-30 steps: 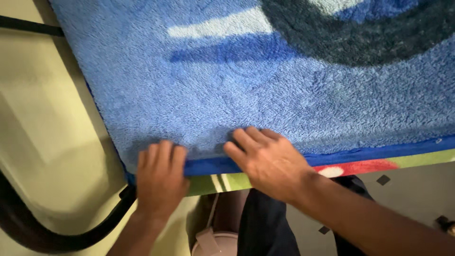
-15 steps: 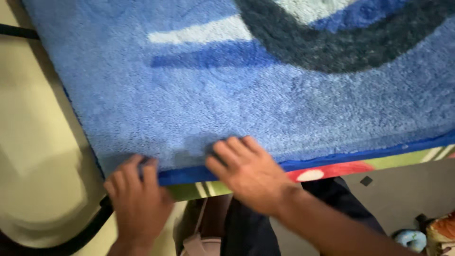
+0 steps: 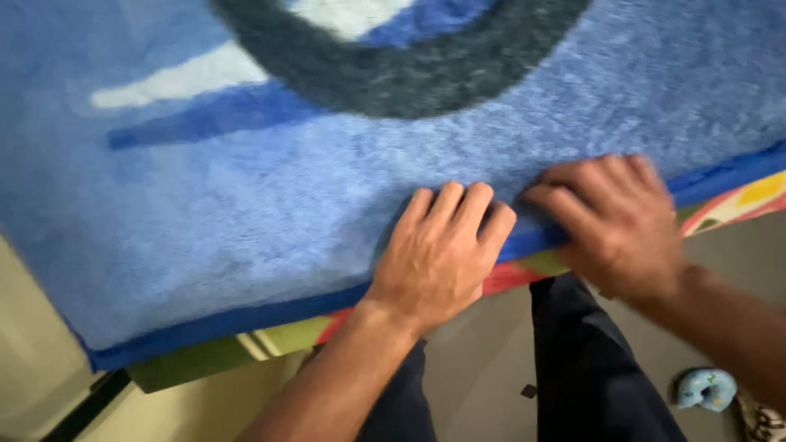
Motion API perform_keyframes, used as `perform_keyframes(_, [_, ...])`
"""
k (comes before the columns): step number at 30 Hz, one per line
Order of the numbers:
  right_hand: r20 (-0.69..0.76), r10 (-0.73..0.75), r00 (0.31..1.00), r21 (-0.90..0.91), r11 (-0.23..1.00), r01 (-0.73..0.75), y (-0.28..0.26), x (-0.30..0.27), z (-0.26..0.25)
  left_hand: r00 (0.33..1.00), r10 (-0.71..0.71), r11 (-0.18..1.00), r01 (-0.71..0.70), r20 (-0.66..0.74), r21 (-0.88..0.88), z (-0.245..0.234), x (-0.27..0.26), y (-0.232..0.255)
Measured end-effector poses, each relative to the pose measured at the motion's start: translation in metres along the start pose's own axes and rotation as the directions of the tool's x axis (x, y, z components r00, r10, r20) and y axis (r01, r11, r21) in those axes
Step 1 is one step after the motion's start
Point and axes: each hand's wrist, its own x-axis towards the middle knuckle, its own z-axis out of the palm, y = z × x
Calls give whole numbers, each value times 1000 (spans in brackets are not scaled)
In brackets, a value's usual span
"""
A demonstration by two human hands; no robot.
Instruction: The person smooths a blue floral blanket on a bed, then folds a blue towel and a patterned cloth on the floor. The person places the folded items on the bed.
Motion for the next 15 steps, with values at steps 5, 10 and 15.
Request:
perform_keyframes(5, [-16, 27, 1000, -223, 974, -30, 91, -60, -22, 999, 40, 998, -39, -21, 57, 31, 37, 37])
perform_keyframes(10, [-27, 38, 999, -230, 972, -43, 156, -98, -45, 1000, 12, 996, -10, -23, 90, 59, 83, 77])
perform_keyframes(15, [-87, 11, 996, -44, 999, -15, 184, -93, -61, 999, -26, 996, 29, -40, 79, 86, 128, 117])
